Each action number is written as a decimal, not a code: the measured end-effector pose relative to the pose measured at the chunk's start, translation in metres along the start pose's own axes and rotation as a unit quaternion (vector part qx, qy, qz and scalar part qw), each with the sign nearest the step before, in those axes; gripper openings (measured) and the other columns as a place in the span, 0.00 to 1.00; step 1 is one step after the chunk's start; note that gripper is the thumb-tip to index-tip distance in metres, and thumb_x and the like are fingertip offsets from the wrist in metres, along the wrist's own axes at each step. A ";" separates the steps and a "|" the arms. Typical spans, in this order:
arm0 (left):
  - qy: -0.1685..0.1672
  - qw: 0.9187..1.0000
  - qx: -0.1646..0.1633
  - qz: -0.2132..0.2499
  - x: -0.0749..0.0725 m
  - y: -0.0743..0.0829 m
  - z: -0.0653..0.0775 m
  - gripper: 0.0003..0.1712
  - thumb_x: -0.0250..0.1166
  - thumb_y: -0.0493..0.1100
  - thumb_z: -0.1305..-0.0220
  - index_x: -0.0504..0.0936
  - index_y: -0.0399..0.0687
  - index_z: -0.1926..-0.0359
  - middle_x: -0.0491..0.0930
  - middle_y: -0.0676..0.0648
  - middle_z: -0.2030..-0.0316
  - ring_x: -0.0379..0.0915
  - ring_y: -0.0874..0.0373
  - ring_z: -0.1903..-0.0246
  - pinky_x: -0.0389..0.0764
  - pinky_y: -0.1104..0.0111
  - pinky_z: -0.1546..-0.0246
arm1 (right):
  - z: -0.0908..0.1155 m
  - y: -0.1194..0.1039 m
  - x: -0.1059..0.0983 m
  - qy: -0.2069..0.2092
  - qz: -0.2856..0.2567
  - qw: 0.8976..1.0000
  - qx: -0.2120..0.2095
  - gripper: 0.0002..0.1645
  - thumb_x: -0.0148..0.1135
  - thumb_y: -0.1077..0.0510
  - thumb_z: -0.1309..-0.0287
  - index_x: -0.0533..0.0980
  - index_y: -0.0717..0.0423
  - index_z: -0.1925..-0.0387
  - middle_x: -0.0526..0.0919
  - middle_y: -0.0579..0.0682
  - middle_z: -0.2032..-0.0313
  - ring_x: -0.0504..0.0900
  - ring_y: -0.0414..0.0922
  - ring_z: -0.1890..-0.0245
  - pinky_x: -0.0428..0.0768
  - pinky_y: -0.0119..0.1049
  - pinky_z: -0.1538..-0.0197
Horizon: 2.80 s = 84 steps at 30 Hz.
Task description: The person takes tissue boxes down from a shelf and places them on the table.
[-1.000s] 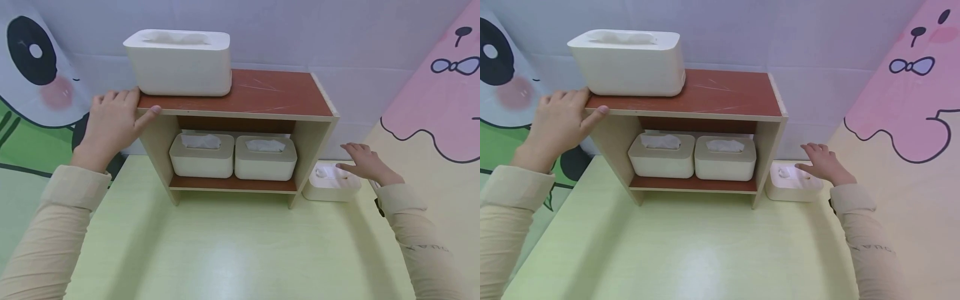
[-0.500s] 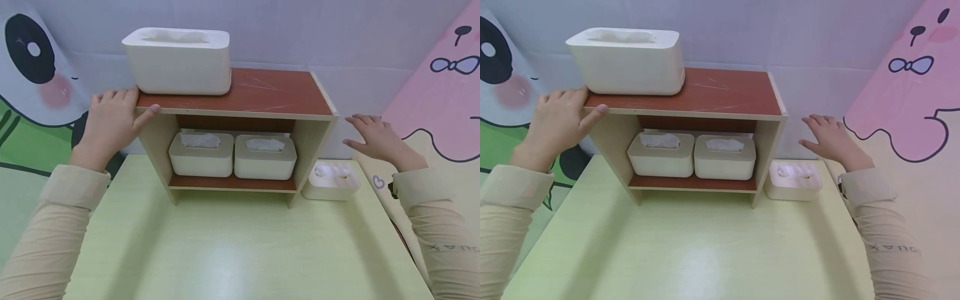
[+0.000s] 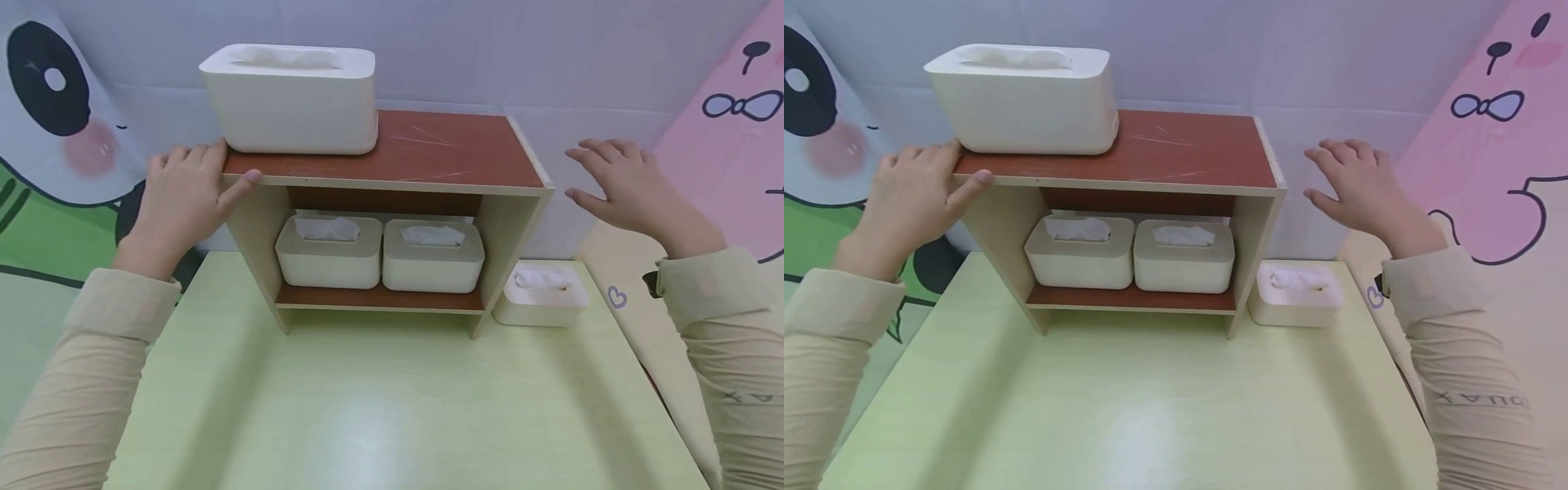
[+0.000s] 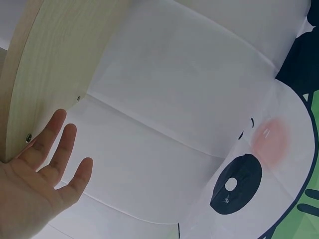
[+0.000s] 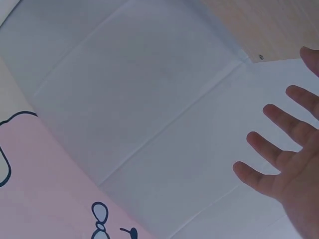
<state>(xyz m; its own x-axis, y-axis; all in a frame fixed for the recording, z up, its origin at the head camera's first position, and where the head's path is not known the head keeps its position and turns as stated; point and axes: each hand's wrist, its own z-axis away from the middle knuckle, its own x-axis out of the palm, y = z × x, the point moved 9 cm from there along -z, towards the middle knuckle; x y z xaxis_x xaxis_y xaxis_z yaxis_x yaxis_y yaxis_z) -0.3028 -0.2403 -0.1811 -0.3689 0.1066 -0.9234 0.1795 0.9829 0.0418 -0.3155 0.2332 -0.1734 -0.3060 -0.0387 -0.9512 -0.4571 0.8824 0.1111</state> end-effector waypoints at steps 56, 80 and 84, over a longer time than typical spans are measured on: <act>0.003 1.000 0.000 0.008 -0.002 0.000 0.003 0.42 0.38 0.68 0.36 0.62 0.33 0.45 0.68 0.27 0.50 0.59 0.30 0.47 0.56 0.40 0.52 | -0.142 -0.168 -0.070 -0.028 -0.039 0.993 -0.110 0.41 0.40 0.35 0.38 0.45 0.45 0.29 0.50 0.49 0.30 0.47 0.55 0.30 0.46 0.57 0.33; 0.012 1.000 0.009 0.011 -0.001 0.011 0.002 0.42 0.39 0.69 0.36 0.64 0.33 0.44 0.70 0.29 0.51 0.61 0.31 0.48 0.57 0.41 0.53 | -0.202 -0.197 -0.066 -0.113 -0.102 0.986 -0.063 0.49 0.39 0.26 0.46 0.39 0.38 0.29 0.42 0.42 0.28 0.40 0.47 0.28 0.45 0.47 0.30; 0.016 1.000 0.009 0.015 -0.003 0.010 0.003 0.40 0.40 0.68 0.36 0.64 0.33 0.47 0.70 0.28 0.53 0.62 0.31 0.49 0.57 0.41 0.54 | -0.207 -0.204 -0.063 -0.134 -0.113 0.982 -0.063 0.51 0.39 0.26 0.47 0.37 0.40 0.29 0.40 0.44 0.28 0.37 0.49 0.28 0.43 0.48 0.30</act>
<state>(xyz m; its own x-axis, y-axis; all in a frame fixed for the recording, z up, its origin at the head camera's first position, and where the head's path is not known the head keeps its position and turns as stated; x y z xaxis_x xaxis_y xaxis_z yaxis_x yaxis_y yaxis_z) -0.2973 -0.2308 -0.1792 -0.3918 0.1403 -0.9093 0.2068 0.9764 0.0615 -0.3761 -0.0418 -0.0764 0.0388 -0.0878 -0.9954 -0.5934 0.7995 -0.0937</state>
